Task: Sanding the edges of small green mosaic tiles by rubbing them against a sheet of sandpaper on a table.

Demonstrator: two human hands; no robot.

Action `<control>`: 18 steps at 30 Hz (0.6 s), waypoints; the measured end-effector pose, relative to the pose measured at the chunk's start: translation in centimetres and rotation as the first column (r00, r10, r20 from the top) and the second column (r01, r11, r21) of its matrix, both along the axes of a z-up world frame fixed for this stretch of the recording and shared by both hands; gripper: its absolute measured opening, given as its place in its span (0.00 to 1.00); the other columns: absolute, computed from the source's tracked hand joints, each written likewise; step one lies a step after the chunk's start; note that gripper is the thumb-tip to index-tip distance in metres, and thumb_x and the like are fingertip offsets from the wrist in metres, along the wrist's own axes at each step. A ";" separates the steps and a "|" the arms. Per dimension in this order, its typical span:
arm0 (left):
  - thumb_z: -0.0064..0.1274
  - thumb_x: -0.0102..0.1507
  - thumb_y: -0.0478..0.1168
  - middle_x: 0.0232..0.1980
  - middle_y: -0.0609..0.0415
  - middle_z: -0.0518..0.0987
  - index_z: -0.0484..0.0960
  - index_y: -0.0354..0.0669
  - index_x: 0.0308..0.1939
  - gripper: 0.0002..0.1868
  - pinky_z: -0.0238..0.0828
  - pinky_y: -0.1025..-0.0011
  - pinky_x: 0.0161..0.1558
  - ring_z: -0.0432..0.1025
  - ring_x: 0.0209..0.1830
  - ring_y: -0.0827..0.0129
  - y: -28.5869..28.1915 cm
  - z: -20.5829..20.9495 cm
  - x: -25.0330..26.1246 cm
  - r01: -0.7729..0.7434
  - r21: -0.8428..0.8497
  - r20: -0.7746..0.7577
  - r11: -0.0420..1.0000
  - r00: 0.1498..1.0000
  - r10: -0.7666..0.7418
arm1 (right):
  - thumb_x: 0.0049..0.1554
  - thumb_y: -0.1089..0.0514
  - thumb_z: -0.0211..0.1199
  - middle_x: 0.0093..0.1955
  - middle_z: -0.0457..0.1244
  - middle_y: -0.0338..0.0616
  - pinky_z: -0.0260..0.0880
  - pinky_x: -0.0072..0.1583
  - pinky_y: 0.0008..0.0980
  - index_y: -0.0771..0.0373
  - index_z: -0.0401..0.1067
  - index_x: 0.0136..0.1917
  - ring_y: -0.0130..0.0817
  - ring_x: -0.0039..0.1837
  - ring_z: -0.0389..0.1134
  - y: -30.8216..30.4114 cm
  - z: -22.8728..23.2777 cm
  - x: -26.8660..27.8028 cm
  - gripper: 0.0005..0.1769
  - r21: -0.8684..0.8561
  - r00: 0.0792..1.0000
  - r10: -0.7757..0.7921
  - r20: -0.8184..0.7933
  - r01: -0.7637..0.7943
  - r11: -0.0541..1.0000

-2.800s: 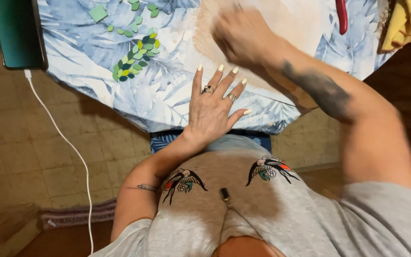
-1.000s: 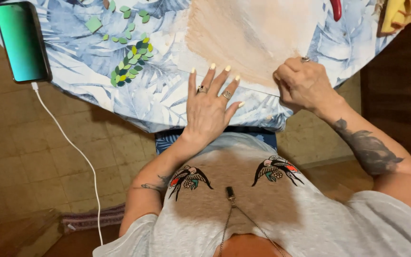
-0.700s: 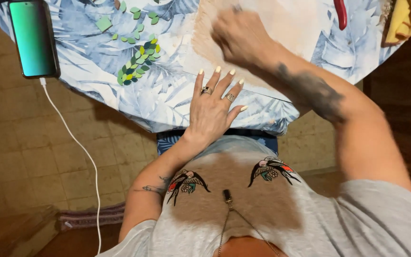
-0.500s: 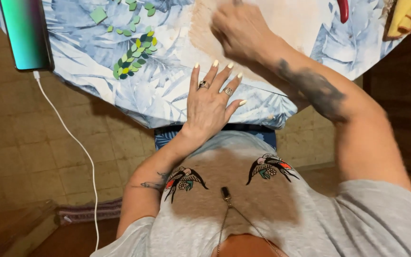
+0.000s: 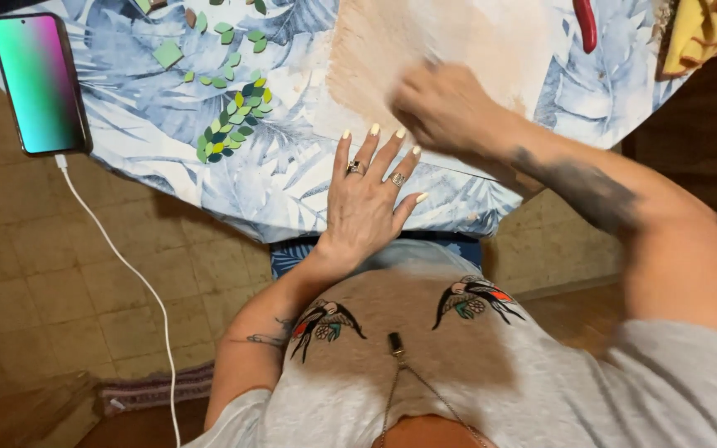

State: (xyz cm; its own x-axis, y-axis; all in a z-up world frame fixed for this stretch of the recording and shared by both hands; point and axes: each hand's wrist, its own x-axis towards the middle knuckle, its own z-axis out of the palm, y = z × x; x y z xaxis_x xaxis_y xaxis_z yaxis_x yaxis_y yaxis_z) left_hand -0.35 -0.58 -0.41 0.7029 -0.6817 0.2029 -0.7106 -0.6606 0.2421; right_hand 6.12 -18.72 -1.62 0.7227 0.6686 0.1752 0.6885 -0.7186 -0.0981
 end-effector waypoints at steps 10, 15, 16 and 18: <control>0.38 0.57 0.57 0.59 0.54 0.63 0.67 0.54 0.55 0.25 0.34 0.53 0.61 0.54 0.61 0.58 -0.3 -0.5 0.1 -0.019 0.074 -0.034 0.997 0.999 0.022 | 0.55 0.62 0.43 0.28 0.51 0.41 0.48 0.29 0.33 0.61 0.56 0.32 0.34 0.27 0.47 0.4 -0.7 0.8 0.10 0.070 0.983 -0.139 0.122 0.132 0.989; 0.48 0.54 0.49 0.52 0.48 0.68 0.73 0.48 0.48 0.20 0.37 0.49 0.60 0.61 0.55 0.53 -0.4 -0.5 0.0 -0.023 -0.213 0.017 0.977 0.999 0.027 | 0.49 0.53 0.47 0.33 0.53 0.35 0.58 0.33 0.30 0.51 0.61 0.36 0.33 0.30 0.58 -9.1 -1.0 -6.9 0.03 -0.220 0.985 0.052 0.166 -0.014 0.975; 0.48 0.54 0.49 0.52 0.48 0.68 0.73 0.48 0.48 0.20 0.37 0.49 0.60 0.61 0.55 0.53 -0.6 -0.6 0.1 -0.018 -0.217 0.023 0.976 0.999 0.024 | 0.49 0.53 0.47 0.33 0.53 0.35 0.58 0.33 0.30 0.51 0.61 0.36 0.33 0.30 0.58 -9.3 0.2 -6.7 0.03 -0.223 0.984 0.049 0.172 -0.009 0.975; 0.48 0.54 0.46 0.46 0.47 0.71 0.74 0.45 0.44 0.17 0.39 0.48 0.58 0.65 0.50 0.52 -0.9 -0.7 0.2 -0.033 -0.266 0.081 0.964 0.995 0.056 | 0.48 0.54 0.47 0.34 0.53 0.36 0.58 0.34 0.30 0.53 0.61 0.37 0.33 0.32 0.58 -9.5 2.5 -6.5 0.04 -0.365 0.954 0.033 0.298 0.082 0.927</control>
State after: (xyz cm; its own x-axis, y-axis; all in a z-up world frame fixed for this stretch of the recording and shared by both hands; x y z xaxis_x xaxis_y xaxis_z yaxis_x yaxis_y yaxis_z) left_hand -0.16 -1.48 -1.10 0.7029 -0.5645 0.4328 -0.7081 -0.6129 0.3507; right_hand -0.38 -28.25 0.92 0.6938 0.7091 0.1256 0.6263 -0.6802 0.3809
